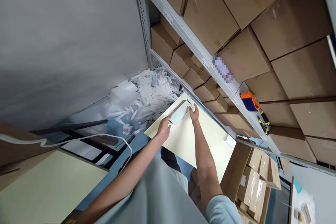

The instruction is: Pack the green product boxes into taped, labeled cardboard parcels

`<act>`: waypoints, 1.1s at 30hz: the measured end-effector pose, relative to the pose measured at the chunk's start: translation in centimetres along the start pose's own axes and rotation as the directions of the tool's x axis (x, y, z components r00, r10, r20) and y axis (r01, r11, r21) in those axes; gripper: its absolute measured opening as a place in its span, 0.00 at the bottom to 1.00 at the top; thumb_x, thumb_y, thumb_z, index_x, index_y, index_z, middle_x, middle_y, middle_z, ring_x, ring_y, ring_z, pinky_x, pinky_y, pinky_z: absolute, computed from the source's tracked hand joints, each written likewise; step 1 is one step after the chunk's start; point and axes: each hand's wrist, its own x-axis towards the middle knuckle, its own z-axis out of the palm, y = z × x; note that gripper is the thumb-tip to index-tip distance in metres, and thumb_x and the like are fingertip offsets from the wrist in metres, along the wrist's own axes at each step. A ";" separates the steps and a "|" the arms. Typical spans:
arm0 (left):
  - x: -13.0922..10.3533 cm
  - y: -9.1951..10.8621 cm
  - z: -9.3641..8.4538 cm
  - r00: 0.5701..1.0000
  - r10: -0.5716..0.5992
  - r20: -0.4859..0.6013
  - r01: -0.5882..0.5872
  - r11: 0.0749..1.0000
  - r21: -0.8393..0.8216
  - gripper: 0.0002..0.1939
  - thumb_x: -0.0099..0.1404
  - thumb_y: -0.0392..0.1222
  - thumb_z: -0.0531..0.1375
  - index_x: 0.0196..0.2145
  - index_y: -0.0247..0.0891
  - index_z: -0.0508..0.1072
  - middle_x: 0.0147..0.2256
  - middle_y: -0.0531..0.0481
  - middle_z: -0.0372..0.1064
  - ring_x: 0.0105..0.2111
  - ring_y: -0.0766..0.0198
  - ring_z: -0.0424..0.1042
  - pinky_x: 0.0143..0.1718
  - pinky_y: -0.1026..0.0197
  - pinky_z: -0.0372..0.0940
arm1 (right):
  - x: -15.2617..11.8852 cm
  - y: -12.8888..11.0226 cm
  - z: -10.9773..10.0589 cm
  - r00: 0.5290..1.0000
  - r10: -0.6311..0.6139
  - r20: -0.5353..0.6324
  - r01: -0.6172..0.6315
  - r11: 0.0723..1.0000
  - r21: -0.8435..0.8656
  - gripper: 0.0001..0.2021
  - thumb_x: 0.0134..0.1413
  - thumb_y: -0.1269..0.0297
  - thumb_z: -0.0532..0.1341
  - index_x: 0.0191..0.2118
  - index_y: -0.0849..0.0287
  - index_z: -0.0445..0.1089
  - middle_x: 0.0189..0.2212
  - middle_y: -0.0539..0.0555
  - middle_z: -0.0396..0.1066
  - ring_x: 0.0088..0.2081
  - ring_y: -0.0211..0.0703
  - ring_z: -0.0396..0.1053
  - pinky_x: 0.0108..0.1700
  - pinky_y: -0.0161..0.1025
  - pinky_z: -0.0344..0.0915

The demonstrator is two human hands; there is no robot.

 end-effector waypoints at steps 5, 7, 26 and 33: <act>-2.8 2.0 -5.0 0.993 -0.025 -0.112 0.018 0.998 -0.057 0.06 0.59 0.40 0.66 0.36 0.43 0.76 0.48 0.44 0.79 0.59 0.52 0.74 0.56 0.54 0.68 | -4.6 -2.0 -1.6 0.999 -0.035 -0.014 0.036 0.996 0.087 0.47 0.58 0.43 0.67 0.74 0.73 0.63 0.75 0.78 0.61 0.73 0.58 0.62 0.70 0.51 0.62; -4.1 2.9 -7.0 0.987 0.010 -0.157 -0.027 0.994 -0.108 0.06 0.59 0.40 0.66 0.37 0.43 0.76 0.50 0.43 0.79 0.60 0.51 0.73 0.56 0.54 0.68 | -7.4 -2.6 -2.4 0.998 -0.057 0.028 0.053 0.990 0.130 0.50 0.55 0.40 0.67 0.74 0.70 0.63 0.75 0.77 0.61 0.74 0.60 0.63 0.70 0.52 0.64; -27.4 -1.8 -32.3 0.738 0.310 -0.600 -0.605 0.697 -0.385 0.06 0.70 0.41 0.65 0.43 0.41 0.80 0.60 0.34 0.78 0.66 0.46 0.73 0.71 0.42 0.64 | -39.9 2.4 1.3 0.458 -0.327 0.827 -0.035 0.922 0.384 0.33 0.60 0.40 0.74 0.64 0.53 0.77 0.66 0.64 0.76 0.70 0.61 0.71 0.75 0.62 0.62; -33.7 -4.6 -46.3 0.618 0.151 -0.772 -0.695 0.563 -0.447 0.06 0.76 0.38 0.56 0.42 0.43 0.72 0.55 0.39 0.78 0.64 0.56 0.73 0.71 0.51 0.64 | -50.6 5.3 3.8 0.269 -0.262 0.927 0.024 0.964 0.265 0.30 0.54 0.37 0.76 0.55 0.52 0.82 0.56 0.62 0.84 0.60 0.62 0.80 0.67 0.60 0.72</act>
